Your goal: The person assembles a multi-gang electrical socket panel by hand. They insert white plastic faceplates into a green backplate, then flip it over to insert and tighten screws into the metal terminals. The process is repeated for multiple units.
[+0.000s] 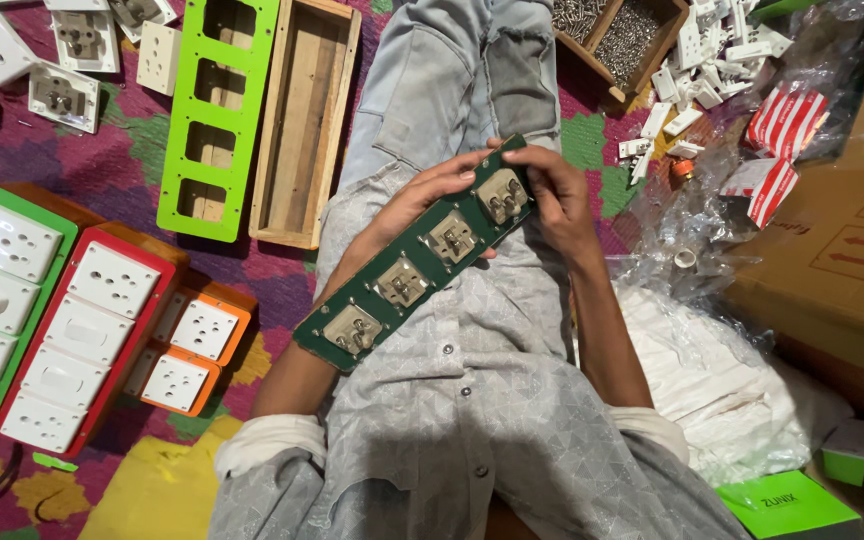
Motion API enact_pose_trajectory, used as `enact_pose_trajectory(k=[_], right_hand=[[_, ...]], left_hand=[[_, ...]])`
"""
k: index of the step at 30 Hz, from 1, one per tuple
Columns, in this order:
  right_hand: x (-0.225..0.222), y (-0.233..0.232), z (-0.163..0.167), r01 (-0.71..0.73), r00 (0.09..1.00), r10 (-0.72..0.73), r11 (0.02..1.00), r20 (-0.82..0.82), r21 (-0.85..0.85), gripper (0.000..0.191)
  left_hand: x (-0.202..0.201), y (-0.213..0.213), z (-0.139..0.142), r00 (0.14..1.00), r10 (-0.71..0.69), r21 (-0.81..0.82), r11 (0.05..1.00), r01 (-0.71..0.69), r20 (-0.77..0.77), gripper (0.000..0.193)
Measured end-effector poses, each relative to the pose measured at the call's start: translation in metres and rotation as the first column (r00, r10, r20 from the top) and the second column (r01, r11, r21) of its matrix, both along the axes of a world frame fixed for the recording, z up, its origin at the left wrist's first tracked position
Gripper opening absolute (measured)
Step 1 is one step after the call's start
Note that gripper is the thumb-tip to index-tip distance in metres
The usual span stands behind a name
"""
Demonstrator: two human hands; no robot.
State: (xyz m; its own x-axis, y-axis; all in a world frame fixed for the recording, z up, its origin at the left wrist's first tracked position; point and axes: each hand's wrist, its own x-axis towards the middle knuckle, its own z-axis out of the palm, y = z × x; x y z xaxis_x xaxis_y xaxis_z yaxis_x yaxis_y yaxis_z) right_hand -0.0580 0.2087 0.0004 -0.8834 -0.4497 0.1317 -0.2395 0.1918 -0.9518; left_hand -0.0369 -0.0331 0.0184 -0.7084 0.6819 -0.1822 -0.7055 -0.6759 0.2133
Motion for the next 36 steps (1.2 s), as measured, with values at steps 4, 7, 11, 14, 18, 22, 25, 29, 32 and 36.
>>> enact_pose_trajectory(k=[4, 7, 11, 14, 18, 22, 25, 29, 32, 36], right_hand=[[0.003, -0.005, -0.001, 0.046, 0.993, -0.012, 0.958, 0.121, -0.284, 0.009], [0.003, -0.006, 0.001, 0.058, 0.995, -0.04, 0.977, 0.09, -0.207, 0.015], [0.001, -0.006, 0.003, 0.028, 0.998, -0.02, 0.991, 0.063, -0.127, 0.018], [0.001, -0.011, 0.002, 0.048, 0.992, -0.012, 0.957, 0.125, -0.285, 0.011], [0.002, -0.017, 0.001, 0.098, 0.991, -0.062, 0.94, 0.121, -0.326, 0.011], [0.004, -0.016, -0.001, 0.103, 0.991, -0.078, 0.962, 0.105, -0.253, 0.02], [0.006, -0.011, -0.007, 0.082, 0.992, -0.048, 0.948, 0.119, -0.308, 0.019], [0.012, -0.007, -0.018, 0.169, 0.986, -0.161, 0.957, 0.052, -0.235, 0.025], [0.013, -0.005, -0.019, 0.273, 0.961, -0.249, 0.922, 0.119, -0.274, 0.043], [0.01, -0.007, -0.013, 0.278, 0.949, -0.17, 0.848, 0.266, -0.451, 0.05]], left_hand=[[-0.001, 0.001, -0.001, 1.0, -0.008, -0.002, 1.0, 0.008, 0.02, 0.051], [-0.002, 0.001, -0.001, 1.0, -0.014, -0.007, 1.0, 0.014, 0.007, 0.051], [0.0, 0.001, 0.0, 1.0, -0.005, -0.008, 1.0, 0.005, 0.004, 0.051], [0.0, 0.003, 0.0, 0.997, -0.054, -0.043, 0.998, 0.056, 0.054, 0.05], [0.0, 0.002, -0.001, 1.0, -0.022, -0.002, 1.0, 0.022, 0.017, 0.047], [0.004, 0.001, -0.002, 0.999, -0.011, 0.013, 1.0, 0.01, 0.031, 0.047], [0.002, 0.001, -0.002, 0.999, -0.017, 0.02, 1.0, 0.016, 0.028, 0.047], [0.002, -0.003, 0.004, 0.998, -0.001, 0.041, 0.999, -0.001, 0.057, 0.049], [-0.001, -0.014, 0.019, 0.993, 0.12, -0.015, 0.993, -0.121, -0.019, 0.047], [-0.005, -0.053, 0.053, 0.872, 0.31, -0.245, 0.875, -0.418, -0.379, 0.049]])
